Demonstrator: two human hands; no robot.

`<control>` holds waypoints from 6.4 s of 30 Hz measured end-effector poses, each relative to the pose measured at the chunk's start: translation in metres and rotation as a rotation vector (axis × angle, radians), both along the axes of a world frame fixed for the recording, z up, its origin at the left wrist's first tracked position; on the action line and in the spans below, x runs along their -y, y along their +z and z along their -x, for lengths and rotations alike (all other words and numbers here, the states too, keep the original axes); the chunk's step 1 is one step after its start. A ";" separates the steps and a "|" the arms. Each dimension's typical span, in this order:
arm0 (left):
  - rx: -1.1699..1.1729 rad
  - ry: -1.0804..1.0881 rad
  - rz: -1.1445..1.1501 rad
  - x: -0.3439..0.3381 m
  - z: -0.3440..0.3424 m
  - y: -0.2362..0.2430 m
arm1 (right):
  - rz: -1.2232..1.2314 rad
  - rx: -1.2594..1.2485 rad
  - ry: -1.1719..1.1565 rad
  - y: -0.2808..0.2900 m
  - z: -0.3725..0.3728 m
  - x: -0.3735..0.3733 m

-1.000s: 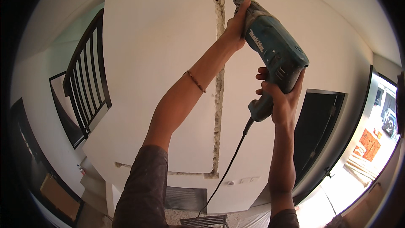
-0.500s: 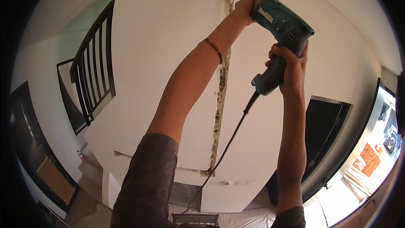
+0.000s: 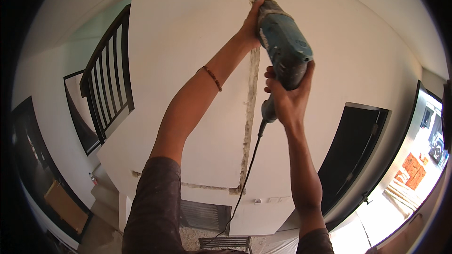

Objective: The person uses a hammer drill to carve a vertical channel into a white wall and then uses a hammer and chisel to remove material from the channel.

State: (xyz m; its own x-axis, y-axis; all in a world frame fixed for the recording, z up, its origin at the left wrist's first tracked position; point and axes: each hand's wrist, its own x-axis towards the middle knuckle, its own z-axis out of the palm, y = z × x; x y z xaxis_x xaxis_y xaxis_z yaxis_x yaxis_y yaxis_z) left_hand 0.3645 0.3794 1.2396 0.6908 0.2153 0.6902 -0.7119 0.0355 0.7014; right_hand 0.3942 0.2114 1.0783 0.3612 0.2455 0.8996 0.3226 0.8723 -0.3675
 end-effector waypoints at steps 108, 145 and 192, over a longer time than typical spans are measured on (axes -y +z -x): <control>0.145 0.088 -0.050 -0.023 -0.069 0.067 | -0.004 0.024 -0.094 0.056 -0.049 -0.006; 0.102 0.144 0.044 -0.026 -0.095 0.116 | -0.018 -0.015 0.085 0.084 -0.084 0.008; 0.184 0.235 -0.086 -0.006 0.162 0.008 | -0.045 0.267 -0.553 0.061 0.163 -0.076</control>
State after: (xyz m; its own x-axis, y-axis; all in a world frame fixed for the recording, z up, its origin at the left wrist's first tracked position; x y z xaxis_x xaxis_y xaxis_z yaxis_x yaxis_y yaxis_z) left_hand 0.2020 0.3850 1.2479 0.4906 0.2897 0.8218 -0.8088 -0.1995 0.5532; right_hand 0.2314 0.2870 1.1398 0.1852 0.0462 0.9816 0.8073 0.5623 -0.1788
